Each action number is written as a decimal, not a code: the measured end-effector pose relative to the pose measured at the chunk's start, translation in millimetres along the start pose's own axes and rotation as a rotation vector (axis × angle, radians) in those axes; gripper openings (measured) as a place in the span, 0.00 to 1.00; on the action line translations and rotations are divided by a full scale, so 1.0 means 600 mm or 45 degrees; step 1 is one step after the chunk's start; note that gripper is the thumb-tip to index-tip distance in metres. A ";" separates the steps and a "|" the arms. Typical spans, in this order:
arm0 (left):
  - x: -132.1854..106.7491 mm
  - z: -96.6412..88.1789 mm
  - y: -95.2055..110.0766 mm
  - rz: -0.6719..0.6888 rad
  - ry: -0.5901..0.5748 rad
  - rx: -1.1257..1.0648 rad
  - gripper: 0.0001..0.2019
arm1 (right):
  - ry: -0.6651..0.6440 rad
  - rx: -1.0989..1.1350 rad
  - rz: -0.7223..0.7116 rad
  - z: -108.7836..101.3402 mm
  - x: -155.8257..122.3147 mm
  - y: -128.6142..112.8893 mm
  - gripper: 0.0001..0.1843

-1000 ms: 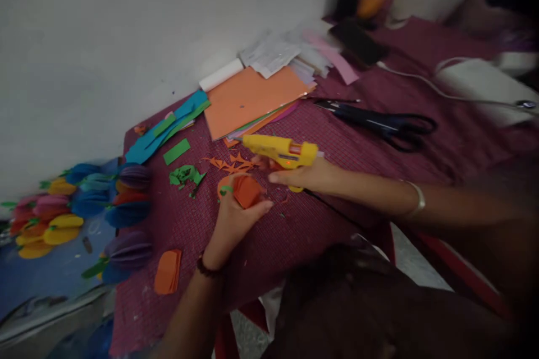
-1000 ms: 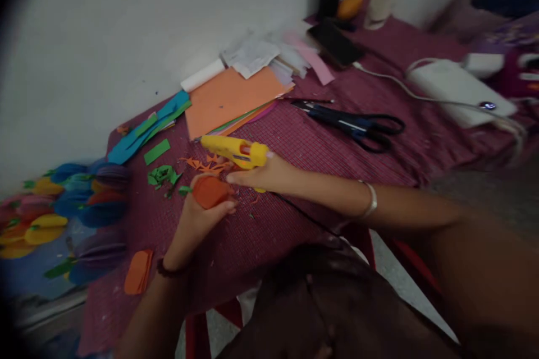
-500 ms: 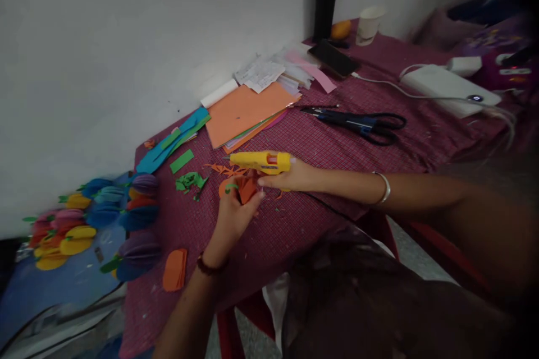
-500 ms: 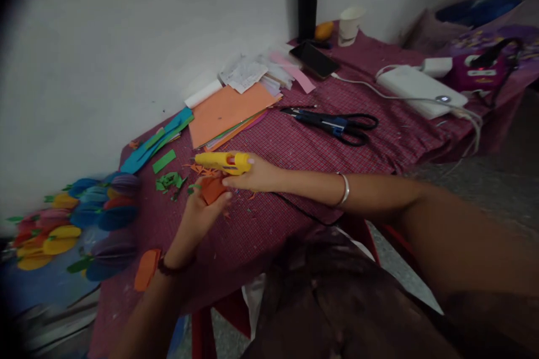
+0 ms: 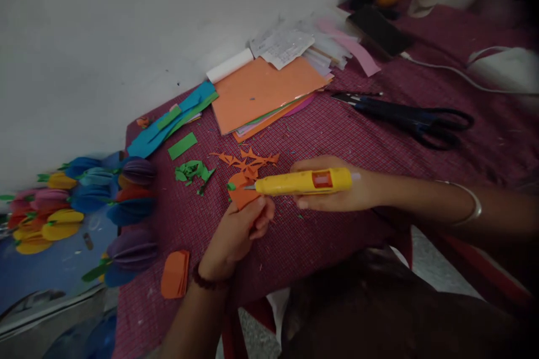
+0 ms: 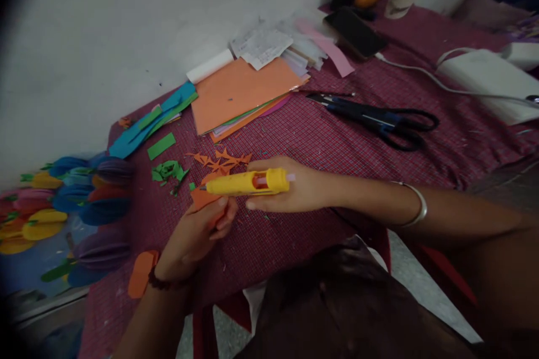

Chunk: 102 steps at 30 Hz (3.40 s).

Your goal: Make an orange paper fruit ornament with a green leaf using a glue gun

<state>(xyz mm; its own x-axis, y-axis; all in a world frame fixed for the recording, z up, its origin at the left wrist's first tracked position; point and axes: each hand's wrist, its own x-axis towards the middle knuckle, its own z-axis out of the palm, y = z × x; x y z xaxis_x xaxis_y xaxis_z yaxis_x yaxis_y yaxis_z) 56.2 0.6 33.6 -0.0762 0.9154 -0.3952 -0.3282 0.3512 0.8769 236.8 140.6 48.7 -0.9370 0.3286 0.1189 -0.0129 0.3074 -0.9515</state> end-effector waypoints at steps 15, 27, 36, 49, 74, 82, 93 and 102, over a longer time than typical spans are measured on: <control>-0.007 0.006 -0.008 -0.127 -0.207 -0.006 0.16 | -0.086 -0.036 0.026 0.005 -0.002 0.004 0.13; -0.008 0.004 -0.007 -0.129 -0.201 0.059 0.18 | -0.110 0.023 0.045 0.007 0.000 0.007 0.14; -0.005 0.005 -0.007 -0.167 -0.181 0.111 0.19 | -0.070 0.034 -0.006 0.008 0.001 0.011 0.13; -0.007 0.005 -0.008 -0.179 -0.166 0.106 0.18 | -0.066 0.028 0.039 0.009 0.003 0.013 0.13; -0.005 0.006 -0.005 -0.158 -0.127 0.175 0.17 | -0.065 -0.004 0.103 0.010 0.003 0.010 0.11; -0.002 0.004 -0.010 -0.138 -0.099 0.191 0.15 | -0.043 -0.103 0.092 0.010 0.003 0.016 0.12; -0.002 0.005 -0.011 -0.109 -0.064 0.191 0.16 | -0.006 -0.102 0.022 0.011 0.003 0.024 0.12; -0.003 0.003 -0.004 -0.112 -0.038 0.209 0.17 | -0.098 -0.073 0.039 0.008 0.002 0.019 0.12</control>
<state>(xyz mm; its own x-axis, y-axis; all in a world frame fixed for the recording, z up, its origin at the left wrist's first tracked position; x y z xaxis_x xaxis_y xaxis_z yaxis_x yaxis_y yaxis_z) 58.8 -1.7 32.4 -0.0252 0.8845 -0.4658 -0.1742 0.4549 0.8733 233.8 140.1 36.6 -0.9608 0.2695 0.0655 0.0342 0.3495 -0.9363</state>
